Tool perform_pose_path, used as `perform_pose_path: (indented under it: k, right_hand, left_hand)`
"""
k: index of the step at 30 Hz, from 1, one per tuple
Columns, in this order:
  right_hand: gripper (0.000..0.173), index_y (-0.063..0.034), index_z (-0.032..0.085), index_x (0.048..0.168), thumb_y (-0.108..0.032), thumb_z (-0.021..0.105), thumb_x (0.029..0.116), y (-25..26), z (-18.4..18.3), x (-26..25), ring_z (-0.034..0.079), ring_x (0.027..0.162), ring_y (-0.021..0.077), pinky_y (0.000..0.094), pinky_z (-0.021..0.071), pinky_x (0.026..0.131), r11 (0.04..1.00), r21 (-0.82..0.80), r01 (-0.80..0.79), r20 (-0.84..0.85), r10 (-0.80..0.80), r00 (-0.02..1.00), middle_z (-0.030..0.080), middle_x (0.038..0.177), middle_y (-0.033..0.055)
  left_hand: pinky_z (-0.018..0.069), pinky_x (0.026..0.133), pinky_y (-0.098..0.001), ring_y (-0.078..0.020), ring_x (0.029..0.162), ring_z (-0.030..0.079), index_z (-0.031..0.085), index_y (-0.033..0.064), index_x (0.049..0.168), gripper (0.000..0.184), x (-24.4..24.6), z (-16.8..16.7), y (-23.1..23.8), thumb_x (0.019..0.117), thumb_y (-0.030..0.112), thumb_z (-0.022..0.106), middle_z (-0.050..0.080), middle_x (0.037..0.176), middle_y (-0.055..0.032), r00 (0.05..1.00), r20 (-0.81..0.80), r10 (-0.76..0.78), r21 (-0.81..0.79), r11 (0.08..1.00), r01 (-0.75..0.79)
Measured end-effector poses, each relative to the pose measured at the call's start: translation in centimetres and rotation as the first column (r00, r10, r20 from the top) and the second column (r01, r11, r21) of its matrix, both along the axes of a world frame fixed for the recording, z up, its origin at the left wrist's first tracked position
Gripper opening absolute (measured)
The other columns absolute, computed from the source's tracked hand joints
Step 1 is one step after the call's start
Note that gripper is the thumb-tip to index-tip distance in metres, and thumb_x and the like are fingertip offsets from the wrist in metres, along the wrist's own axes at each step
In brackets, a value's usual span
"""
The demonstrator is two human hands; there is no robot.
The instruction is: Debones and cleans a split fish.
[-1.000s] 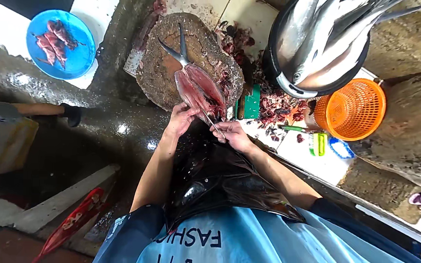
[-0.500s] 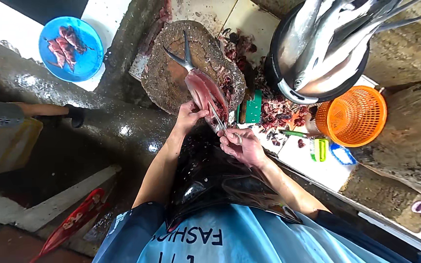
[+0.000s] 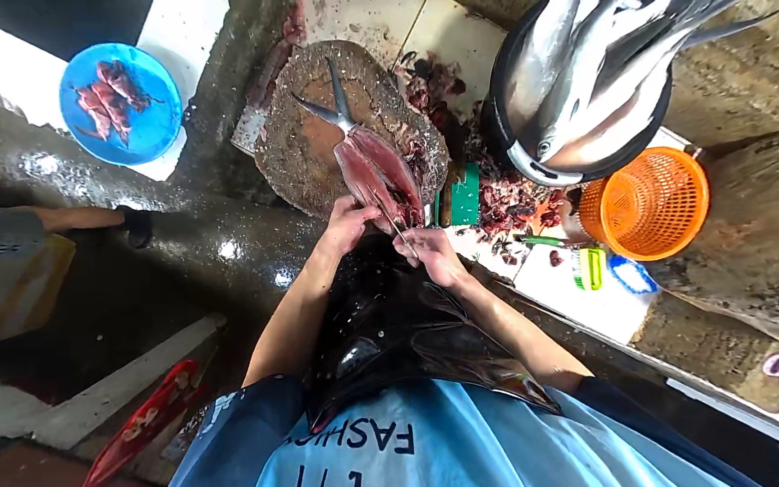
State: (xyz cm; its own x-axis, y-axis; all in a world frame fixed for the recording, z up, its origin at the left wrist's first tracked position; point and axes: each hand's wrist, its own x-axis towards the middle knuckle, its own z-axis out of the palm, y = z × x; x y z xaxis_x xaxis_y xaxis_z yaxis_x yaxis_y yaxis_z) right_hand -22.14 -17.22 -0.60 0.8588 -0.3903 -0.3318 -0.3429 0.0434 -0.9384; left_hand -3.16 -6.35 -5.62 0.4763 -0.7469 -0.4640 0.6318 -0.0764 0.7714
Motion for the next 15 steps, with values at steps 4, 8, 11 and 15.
perform_pose_path:
  k: [4, 8, 11, 15]
  right_hand:
    - [0.019, 0.0008, 0.074, 0.106, -0.006, 0.058, 0.0991, 1.6, 1.2, 2.0, 0.059, 0.059, 0.0126, 0.0283, 0.0526, 0.054, 0.969, 0.225, 0.104, 0.013, -0.11, 0.994, 0.072, 0.087, 0.0099]
    - [0.018, 0.0016, 0.074, 0.096, -0.01, 0.06, 0.0989, 2.0, 5.3, 2.7, 0.055, 0.057, 0.0096, 0.0245, 0.0489, 0.052, 0.837, 0.508, 0.204, -0.012, -0.229, 0.973, 0.067, 0.077, 0.0073]
    - [0.017, -0.0014, 0.074, 0.107, -0.013, 0.066, 0.0961, 1.0, 9.9, 3.4, 0.057, 0.061, 0.0082, 0.0248, 0.0505, 0.056, 0.922, 0.386, -0.021, 0.318, -0.112, 0.941, 0.068, 0.081, 0.0056]
    - [0.03, 0.0025, 0.071, 0.113, -0.017, 0.073, 0.0899, -1.5, 12.9, 3.9, 0.066, 0.068, 0.0091, 0.0285, 0.0611, 0.061, 0.963, -0.27, -0.007, 0.405, 0.12, 0.906, 0.072, 0.09, 0.0055]
  left_hand:
    - [0.0612, 0.085, -0.0415, -0.0188, 0.091, 0.071, 0.066, -0.0018, 0.109, 0.023, 0.9, -1.5, 0.6, 0.0854, -0.004, 0.068, 0.073, 0.099, -0.0104, 0.987, 0.139, -0.082, -0.071, 0.993, 0.093]
    - [0.0617, 0.09, -0.0436, -0.0209, 0.096, 0.073, 0.066, -0.0037, 0.111, 0.029, 1.6, -2.6, 1.1, 0.0844, 0.003, 0.076, 0.075, 0.102, -0.0127, 0.932, 0.309, -0.186, -0.037, 0.977, 0.208]
    - [0.0624, 0.083, -0.0421, -0.0199, 0.088, 0.073, 0.067, -0.0042, 0.105, 0.026, 1.5, -2.5, 0.7, 0.0807, -0.003, 0.076, 0.075, 0.095, -0.0123, 0.927, 0.307, -0.215, 0.023, 0.976, 0.218]
    - [0.061, 0.087, -0.047, -0.0252, 0.095, 0.071, 0.061, -0.0045, 0.118, 0.03, 1.3, -1.6, 0.1, 0.0893, 0.001, 0.068, 0.072, 0.104, -0.0151, 0.998, -0.067, 0.014, -0.045, 0.999, -0.017]
